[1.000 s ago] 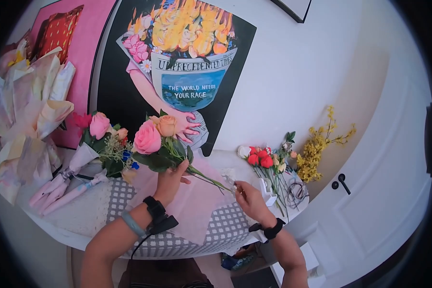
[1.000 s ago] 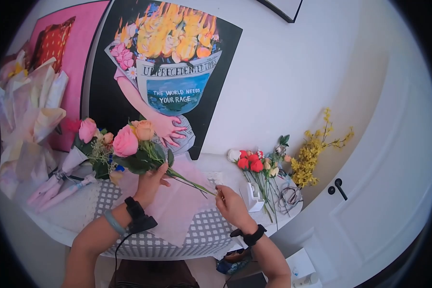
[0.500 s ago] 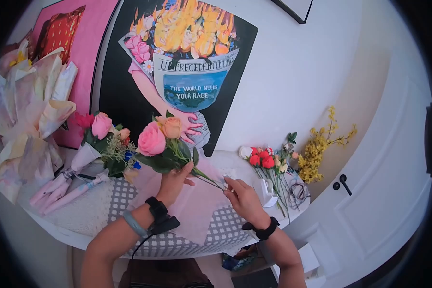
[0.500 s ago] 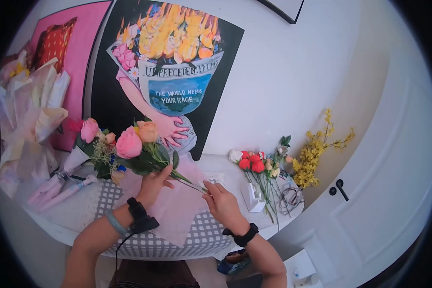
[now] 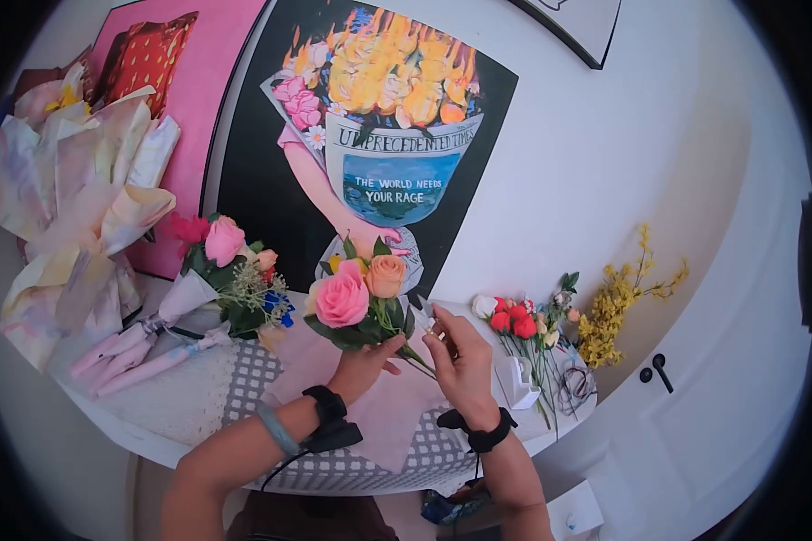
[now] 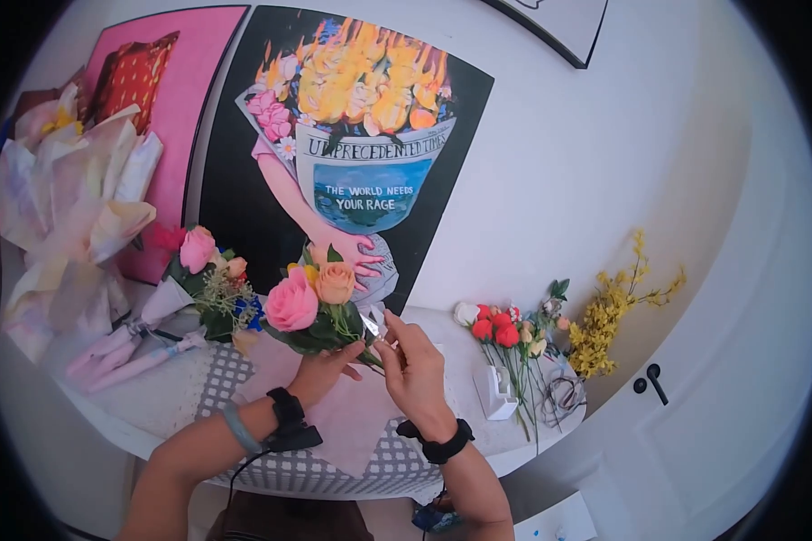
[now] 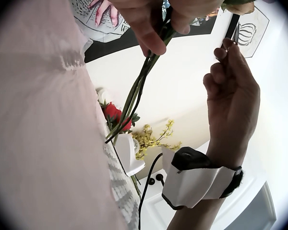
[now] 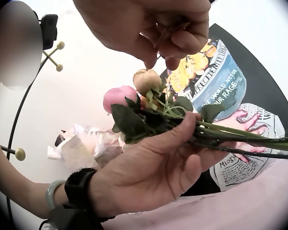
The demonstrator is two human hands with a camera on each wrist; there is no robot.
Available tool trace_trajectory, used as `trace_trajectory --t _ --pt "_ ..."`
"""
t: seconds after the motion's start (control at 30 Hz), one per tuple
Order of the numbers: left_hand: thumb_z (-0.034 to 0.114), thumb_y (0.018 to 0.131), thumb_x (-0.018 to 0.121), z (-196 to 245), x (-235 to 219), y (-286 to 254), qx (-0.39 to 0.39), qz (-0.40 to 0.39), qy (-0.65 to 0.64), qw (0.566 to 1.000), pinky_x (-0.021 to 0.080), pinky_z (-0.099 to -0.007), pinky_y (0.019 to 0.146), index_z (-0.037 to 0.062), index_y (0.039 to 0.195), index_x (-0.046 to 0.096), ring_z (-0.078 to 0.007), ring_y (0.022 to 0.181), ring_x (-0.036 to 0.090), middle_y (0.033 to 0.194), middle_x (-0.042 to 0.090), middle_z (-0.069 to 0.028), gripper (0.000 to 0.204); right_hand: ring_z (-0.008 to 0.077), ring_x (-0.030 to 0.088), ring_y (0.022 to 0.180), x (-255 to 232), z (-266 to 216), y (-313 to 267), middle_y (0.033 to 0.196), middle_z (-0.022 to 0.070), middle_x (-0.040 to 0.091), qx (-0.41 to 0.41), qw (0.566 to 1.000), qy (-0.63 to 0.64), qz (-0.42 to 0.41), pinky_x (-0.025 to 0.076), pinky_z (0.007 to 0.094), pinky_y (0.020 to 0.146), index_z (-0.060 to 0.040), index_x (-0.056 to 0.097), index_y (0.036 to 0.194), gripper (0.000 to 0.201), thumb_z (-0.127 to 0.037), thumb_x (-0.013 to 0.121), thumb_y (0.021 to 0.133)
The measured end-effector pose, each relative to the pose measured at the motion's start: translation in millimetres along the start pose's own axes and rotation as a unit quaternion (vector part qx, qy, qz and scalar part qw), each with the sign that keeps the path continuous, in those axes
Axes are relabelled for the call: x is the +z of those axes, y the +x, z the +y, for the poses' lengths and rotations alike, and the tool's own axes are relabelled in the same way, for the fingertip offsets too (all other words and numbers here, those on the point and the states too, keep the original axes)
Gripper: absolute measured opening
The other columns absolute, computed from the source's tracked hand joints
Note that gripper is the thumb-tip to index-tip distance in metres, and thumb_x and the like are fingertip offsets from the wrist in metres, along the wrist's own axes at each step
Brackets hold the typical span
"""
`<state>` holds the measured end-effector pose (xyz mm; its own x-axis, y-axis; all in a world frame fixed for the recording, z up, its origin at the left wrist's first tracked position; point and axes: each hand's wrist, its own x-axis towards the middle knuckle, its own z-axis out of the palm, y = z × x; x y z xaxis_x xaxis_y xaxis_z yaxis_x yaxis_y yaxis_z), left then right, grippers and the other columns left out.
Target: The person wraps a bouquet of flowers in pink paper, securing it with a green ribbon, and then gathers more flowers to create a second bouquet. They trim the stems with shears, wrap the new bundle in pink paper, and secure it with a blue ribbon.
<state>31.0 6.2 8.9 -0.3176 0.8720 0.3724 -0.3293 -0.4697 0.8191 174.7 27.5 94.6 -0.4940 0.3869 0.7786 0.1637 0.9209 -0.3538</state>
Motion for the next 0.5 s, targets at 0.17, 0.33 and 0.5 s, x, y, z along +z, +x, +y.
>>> trace_trajectory --t 0.17,0.33,0.5 --pt "0.013 0.086 0.061 -4 -2 0 0.017 -0.001 0.017 1.0 0.054 -0.0246 0.053 0.0021 0.106 0.054 -0.0143 0.085 0.061 0.096 0.059 -0.0058 0.024 0.0153 0.052 0.058 -5 -19 -2 0.078 0.0088 0.055 -0.088 0.996 0.012 0.023 0.042 0.0248 0.053 -0.0005 0.055 0.116 0.039 0.005 0.06 0.078" --pt "0.016 0.086 0.061 3 3 -3 0.019 -0.04 0.07 0.997 0.053 -0.0235 0.051 0.0029 0.107 0.053 -0.0126 0.077 0.06 0.093 0.059 -0.0051 0.026 0.0133 0.05 0.059 -20 -47 9 0.079 0.0082 0.055 -0.044 0.998 0.029 0.036 0.041 0.0231 0.054 -0.0006 0.055 0.116 0.039 0.005 0.06 0.078" --pt "0.02 0.083 0.066 0 3 -3 0.037 -0.074 0.118 0.99 0.05 -0.0216 0.049 0.0037 0.114 0.049 -0.0104 0.069 0.057 0.094 0.058 -0.0048 0.039 0.0115 0.049 0.06 -29 -34 15 0.078 0.0066 0.055 -0.093 0.993 0.017 0.067 0.04 0.0222 0.054 0.0 0.056 0.115 0.034 0.003 0.059 0.08"
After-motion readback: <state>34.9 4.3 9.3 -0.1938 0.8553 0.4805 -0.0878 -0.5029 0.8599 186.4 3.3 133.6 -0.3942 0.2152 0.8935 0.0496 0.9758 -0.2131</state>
